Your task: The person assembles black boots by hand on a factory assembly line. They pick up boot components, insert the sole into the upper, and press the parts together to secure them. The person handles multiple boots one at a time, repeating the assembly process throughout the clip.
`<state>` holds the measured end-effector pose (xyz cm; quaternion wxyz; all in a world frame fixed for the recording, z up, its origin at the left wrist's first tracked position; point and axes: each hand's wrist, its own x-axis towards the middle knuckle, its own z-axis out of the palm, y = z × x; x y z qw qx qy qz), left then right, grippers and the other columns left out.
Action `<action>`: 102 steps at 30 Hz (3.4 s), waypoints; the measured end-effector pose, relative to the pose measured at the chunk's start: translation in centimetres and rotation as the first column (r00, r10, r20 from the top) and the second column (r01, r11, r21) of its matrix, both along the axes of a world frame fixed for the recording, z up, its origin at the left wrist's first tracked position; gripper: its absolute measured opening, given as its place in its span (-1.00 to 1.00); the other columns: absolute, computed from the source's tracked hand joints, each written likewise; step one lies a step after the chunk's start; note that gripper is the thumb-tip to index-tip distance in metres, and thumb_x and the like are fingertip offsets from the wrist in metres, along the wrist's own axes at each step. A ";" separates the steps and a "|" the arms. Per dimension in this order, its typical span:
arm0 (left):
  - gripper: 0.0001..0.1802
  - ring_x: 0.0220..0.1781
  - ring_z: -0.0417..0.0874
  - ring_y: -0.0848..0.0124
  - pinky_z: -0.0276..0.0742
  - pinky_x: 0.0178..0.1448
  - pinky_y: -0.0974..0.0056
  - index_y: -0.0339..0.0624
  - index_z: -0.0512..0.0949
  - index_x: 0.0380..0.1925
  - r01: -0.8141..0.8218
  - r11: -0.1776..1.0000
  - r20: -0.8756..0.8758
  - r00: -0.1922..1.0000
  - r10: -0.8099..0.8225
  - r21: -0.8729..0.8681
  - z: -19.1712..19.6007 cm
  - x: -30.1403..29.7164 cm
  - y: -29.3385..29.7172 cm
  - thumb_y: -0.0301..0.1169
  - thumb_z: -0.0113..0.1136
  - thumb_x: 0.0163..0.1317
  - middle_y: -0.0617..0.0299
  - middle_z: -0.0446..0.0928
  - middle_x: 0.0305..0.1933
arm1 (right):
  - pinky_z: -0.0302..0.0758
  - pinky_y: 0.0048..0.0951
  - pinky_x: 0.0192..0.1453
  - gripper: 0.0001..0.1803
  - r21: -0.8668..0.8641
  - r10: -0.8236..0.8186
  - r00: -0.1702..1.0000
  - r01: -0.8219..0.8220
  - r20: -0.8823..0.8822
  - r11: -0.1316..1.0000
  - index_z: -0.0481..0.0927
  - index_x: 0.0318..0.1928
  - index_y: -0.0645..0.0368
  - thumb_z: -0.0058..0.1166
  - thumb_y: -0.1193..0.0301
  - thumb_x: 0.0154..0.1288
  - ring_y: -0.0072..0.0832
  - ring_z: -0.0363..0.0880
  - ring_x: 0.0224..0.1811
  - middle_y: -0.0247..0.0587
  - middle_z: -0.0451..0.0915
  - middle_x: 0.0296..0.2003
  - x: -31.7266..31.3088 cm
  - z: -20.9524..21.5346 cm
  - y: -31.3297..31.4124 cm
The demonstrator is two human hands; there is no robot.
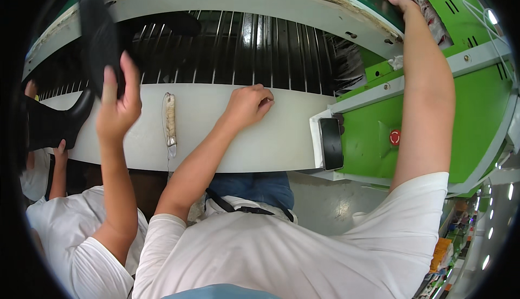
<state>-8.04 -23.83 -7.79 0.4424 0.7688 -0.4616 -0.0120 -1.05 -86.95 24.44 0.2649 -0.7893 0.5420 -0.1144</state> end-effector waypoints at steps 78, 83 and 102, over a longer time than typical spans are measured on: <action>-0.62 -0.32 0.64 0.57 0.56 -0.17 0.34 -0.37 0.83 -0.06 -0.489 0.803 -0.607 0.767 0.210 -0.340 1.9 3.1 9.0 -0.18 0.38 0.63 0.29 0.74 -0.38 | 0.65 -0.17 0.22 -0.57 -0.075 0.597 0.764 -0.599 0.243 0.797 0.80 0.23 0.24 0.02 0.20 0.76 -0.20 0.77 0.14 -0.02 0.81 0.19 -3.1 -21.8 32.4; -0.61 -0.20 0.69 0.57 0.62 -0.07 0.35 -0.38 0.84 0.00 -0.469 0.879 -0.488 0.788 0.374 -0.083 1.3 5.1 11.9 -0.18 0.39 0.64 0.29 0.80 -0.26 | 0.65 -0.27 0.24 -0.56 0.070 0.413 0.688 -0.558 0.597 0.827 0.83 0.21 0.25 0.05 0.19 0.75 -0.33 0.80 0.10 -0.11 0.85 0.13 -7.0 -21.4 35.6; 0.49 0.61 0.51 -0.27 0.47 0.65 -0.13 -0.37 0.15 0.74 0.129 0.939 0.148 0.985 -0.086 -0.318 13.9 -8.0 6.4 -0.09 0.91 -0.10 -0.32 0.40 0.66 | 0.71 -0.40 -0.07 -0.57 0.104 0.189 0.211 -0.882 0.959 0.459 0.72 0.32 0.33 -0.02 0.25 0.84 -0.51 0.81 -0.17 -0.20 0.83 -0.05 -24.5 -10.5 42.8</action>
